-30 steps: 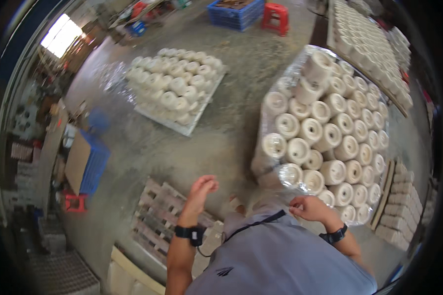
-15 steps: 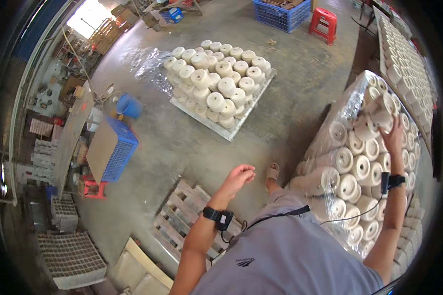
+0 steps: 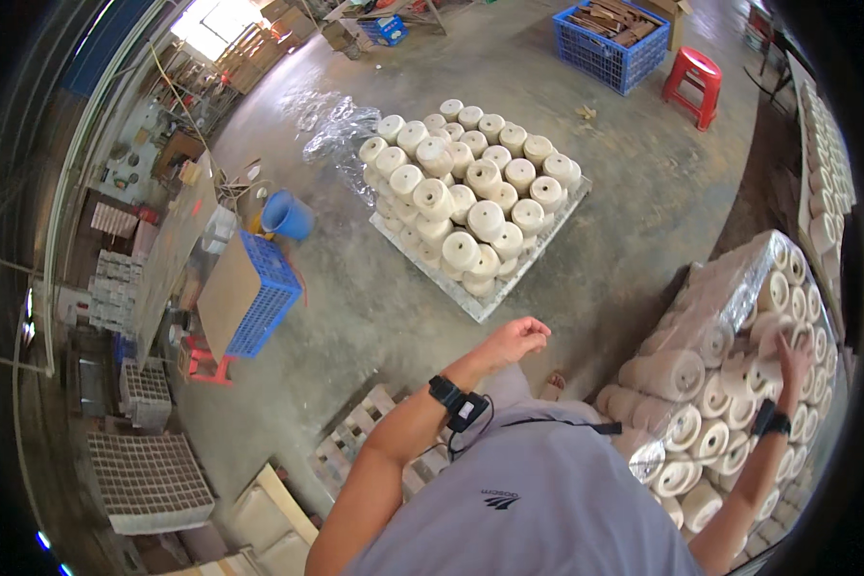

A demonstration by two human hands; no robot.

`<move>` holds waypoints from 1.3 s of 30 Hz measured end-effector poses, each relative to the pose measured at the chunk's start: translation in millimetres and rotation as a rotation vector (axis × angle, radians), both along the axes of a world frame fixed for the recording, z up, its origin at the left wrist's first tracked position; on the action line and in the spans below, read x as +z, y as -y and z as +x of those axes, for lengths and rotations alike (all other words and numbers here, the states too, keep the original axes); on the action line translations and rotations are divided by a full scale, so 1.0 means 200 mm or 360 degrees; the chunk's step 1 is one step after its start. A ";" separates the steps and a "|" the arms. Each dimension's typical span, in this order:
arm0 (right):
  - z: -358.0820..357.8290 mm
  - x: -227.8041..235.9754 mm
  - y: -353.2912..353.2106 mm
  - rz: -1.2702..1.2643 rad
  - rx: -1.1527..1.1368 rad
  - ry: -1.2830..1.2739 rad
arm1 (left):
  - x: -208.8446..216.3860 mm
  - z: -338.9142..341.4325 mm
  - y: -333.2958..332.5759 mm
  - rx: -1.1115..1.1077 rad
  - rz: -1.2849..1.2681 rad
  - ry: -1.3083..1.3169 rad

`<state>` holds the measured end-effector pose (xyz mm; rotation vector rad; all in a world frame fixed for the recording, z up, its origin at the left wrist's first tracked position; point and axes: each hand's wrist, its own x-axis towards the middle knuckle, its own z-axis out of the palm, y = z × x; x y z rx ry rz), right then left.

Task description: The recorder uses a mallet and a pneumatic nailer to assemble or secure wooden components, then moves and stacks finished wooden bowls in a workshop environment.

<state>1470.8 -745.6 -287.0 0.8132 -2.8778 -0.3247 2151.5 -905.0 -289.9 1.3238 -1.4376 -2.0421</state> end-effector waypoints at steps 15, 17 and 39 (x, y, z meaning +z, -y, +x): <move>1.20 0.59 0.47 -0.1055 0.0165 0.1621 | -0.03 -0.73 1.13 -0.0884 0.0190 -0.0314; 1.43 0.54 0.68 -0.1355 0.0593 0.1681 | 0.03 -0.92 1.20 -0.1179 0.0242 -0.0304; 0.32 0.08 0.10 -0.0585 -0.0620 0.0454 | 0.10 -2.25 1.45 -0.1443 0.0859 -0.0064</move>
